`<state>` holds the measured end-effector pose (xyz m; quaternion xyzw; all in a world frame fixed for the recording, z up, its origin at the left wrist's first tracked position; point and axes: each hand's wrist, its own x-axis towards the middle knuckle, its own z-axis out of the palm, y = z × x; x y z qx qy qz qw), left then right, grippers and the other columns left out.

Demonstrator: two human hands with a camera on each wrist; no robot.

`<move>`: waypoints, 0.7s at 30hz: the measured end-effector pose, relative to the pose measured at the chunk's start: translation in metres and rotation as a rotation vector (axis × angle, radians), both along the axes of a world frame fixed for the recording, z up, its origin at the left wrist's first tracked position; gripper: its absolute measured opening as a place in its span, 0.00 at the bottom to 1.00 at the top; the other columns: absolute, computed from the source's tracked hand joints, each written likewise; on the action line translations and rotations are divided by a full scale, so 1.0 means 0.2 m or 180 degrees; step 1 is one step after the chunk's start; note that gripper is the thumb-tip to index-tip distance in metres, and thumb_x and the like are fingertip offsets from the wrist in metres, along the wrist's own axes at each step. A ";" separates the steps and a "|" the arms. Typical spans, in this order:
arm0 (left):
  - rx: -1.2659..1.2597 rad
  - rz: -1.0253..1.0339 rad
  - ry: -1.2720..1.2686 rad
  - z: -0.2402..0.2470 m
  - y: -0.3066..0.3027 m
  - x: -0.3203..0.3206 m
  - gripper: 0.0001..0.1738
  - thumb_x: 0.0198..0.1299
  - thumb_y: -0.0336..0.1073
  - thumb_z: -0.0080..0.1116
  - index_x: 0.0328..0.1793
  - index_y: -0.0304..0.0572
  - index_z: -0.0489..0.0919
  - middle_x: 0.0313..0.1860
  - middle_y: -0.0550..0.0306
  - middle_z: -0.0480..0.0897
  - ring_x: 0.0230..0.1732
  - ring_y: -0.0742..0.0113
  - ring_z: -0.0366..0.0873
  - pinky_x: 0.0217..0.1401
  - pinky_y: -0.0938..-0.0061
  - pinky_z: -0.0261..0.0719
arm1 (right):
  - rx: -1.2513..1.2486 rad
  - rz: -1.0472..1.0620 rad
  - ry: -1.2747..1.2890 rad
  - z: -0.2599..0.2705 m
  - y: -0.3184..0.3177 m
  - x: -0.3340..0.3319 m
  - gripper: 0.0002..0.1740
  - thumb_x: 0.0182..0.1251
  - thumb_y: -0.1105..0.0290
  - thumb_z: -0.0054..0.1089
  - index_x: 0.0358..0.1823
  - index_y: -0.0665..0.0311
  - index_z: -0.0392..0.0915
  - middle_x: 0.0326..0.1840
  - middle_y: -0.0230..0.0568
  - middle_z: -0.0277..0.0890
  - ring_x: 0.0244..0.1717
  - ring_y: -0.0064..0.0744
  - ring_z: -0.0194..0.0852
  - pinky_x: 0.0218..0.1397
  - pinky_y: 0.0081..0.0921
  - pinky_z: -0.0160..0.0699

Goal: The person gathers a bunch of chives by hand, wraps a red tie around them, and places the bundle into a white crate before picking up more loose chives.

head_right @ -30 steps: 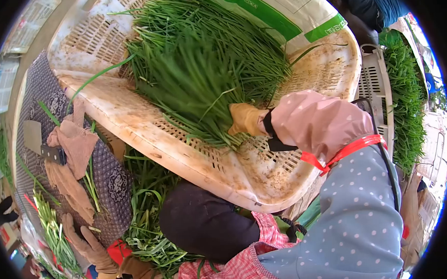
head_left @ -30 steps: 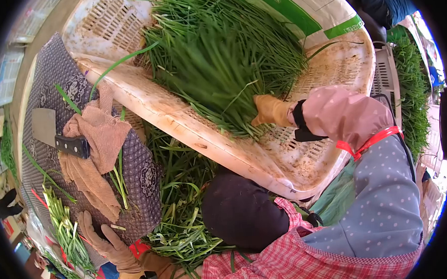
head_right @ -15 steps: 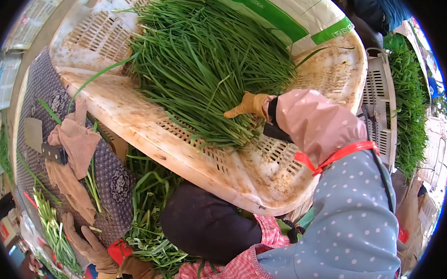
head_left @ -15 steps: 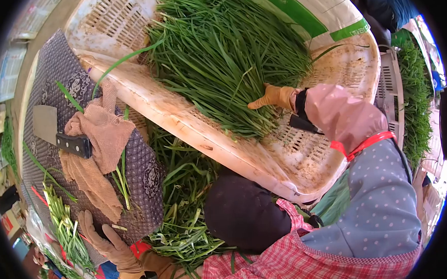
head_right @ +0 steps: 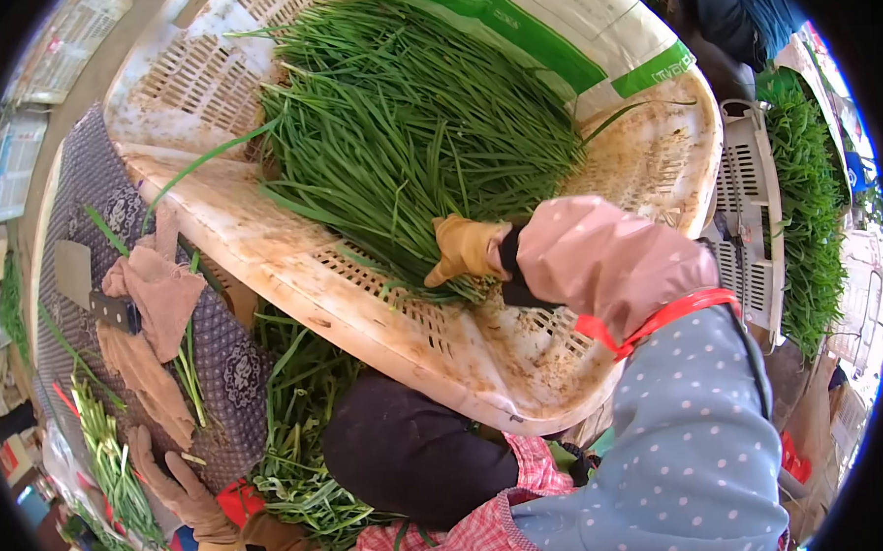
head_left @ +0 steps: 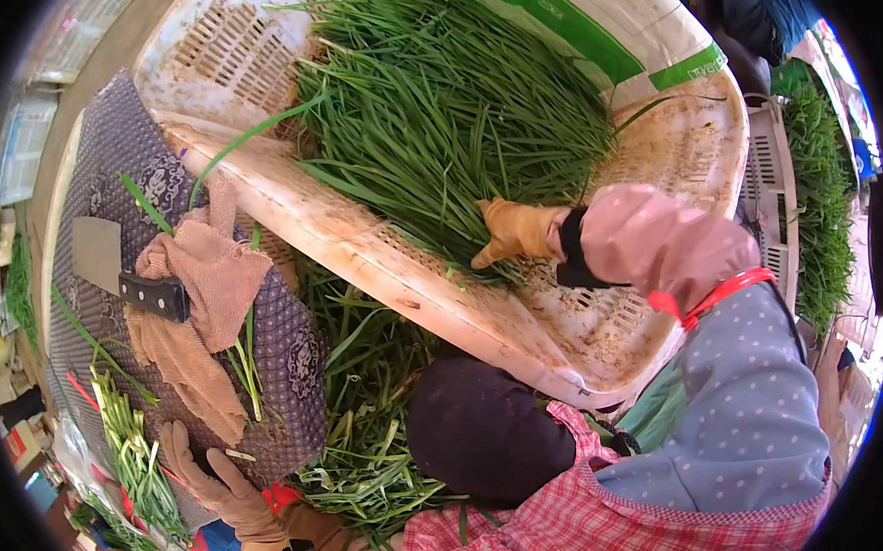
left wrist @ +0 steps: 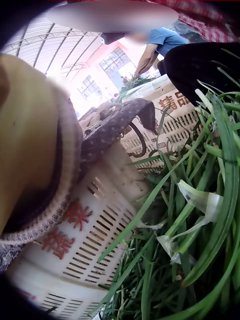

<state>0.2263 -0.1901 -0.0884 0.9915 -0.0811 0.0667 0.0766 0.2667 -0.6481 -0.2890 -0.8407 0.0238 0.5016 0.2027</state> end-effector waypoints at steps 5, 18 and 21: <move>-0.0022 0.0028 0.0022 0.00 0.01 0.00 0.24 0.72 0.37 0.41 0.68 0.29 0.68 0.70 0.40 0.67 0.71 0.44 0.63 0.74 0.53 0.58 | 0.0052 -0.0162 0.0565 0.10 -0.28 0.22 0.70 0.43 0.34 0.74 0.76 0.74 0.46 0.76 0.65 0.50 0.76 0.53 0.51 0.76 0.37 0.56; 0.0013 0.0007 -0.0063 -0.02 0.01 0.00 0.24 0.71 0.38 0.42 0.67 0.29 0.68 0.68 0.39 0.69 0.71 0.43 0.64 0.74 0.52 0.58 | 0.0823 -0.1280 0.0752 0.01 -0.10 0.05 0.62 0.40 0.37 0.79 0.70 0.71 0.61 0.69 0.56 0.65 0.71 0.50 0.61 0.69 0.40 0.64; 0.0009 0.0054 -0.0012 -0.02 0.03 0.00 0.24 0.71 0.38 0.42 0.67 0.29 0.68 0.69 0.40 0.68 0.71 0.43 0.64 0.74 0.52 0.58 | 0.0393 -0.1376 0.0985 0.02 -0.12 0.08 0.65 0.40 0.38 0.79 0.72 0.71 0.57 0.69 0.56 0.65 0.72 0.50 0.58 0.71 0.39 0.62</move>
